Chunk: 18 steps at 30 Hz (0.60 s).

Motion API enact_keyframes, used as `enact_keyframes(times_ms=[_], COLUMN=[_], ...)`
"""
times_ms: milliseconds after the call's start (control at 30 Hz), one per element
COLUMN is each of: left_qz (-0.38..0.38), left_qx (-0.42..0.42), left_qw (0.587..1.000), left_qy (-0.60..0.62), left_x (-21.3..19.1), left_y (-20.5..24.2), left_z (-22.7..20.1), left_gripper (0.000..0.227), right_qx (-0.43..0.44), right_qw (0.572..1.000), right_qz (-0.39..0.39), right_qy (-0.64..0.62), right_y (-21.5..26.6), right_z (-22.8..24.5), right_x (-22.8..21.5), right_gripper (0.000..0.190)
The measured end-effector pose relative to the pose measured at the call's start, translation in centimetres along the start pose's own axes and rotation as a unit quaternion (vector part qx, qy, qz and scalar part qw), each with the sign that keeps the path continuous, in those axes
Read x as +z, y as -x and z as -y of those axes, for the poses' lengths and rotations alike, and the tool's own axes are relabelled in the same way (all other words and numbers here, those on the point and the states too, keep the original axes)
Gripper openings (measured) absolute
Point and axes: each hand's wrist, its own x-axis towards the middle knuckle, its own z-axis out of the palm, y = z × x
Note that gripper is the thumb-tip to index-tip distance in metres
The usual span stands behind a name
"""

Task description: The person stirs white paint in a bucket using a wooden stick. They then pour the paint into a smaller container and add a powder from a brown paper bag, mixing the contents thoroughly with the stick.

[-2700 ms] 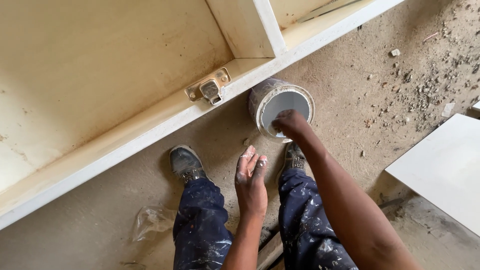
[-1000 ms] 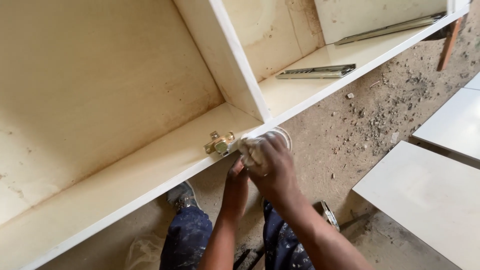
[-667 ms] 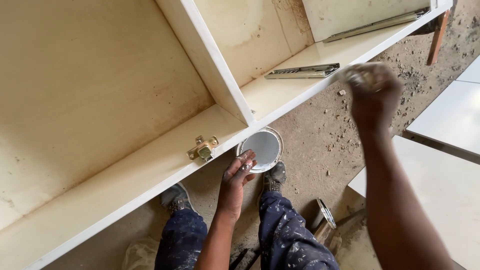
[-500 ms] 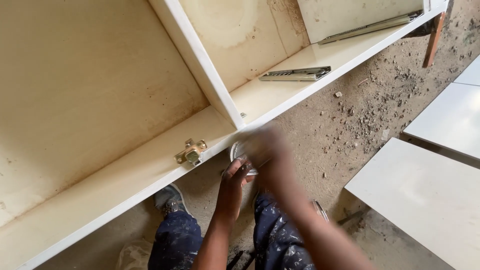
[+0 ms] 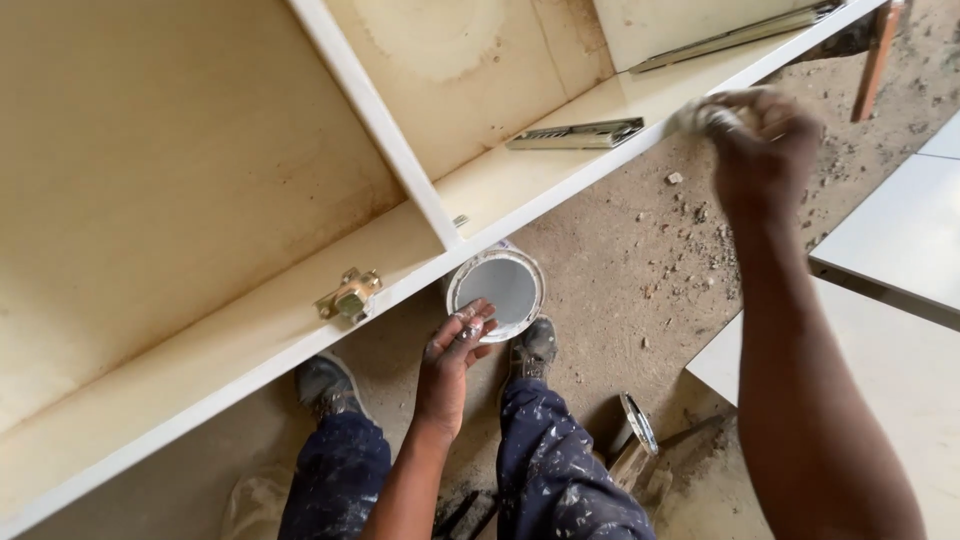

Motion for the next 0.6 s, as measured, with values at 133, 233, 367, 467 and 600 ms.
enact_keyframes(times_ms=[133,233,367,467,600], left_qz=[-0.075,-0.152,-0.231,-0.227,-0.221], left_qx=[0.109,0.103,0.060,0.046,0.071], left_qw=[0.990,0.983,0.971,0.973,0.970], left_qy=[0.044,-0.015,-0.023,0.010,0.070], left_x=[-2.4,-3.5,-5.0,-6.4,-7.7], left_y=[1.9,4.8,7.6,8.8,9.9], left_z=[1.5,0.8,0.9,2.3,3.2], left_gripper=[0.040,0.051,0.034,0.042,0.039], right_qx=[-0.083,-0.026,-0.108,-0.172,0.112], right_qw=[0.995,0.989,0.990,0.985,0.989], right_qz=[0.008,0.074,0.091,0.031,0.014], right_qy=[0.057,0.122,-0.030,0.008,0.098], right_y=[8.2,16.4,18.4,13.8,10.2], right_z=[8.3,13.3,17.5,13.5,14.8], right_x=[8.2,15.4,18.3,14.3,11.4], right_gripper=[0.013,0.023,0.008,0.014,0.005])
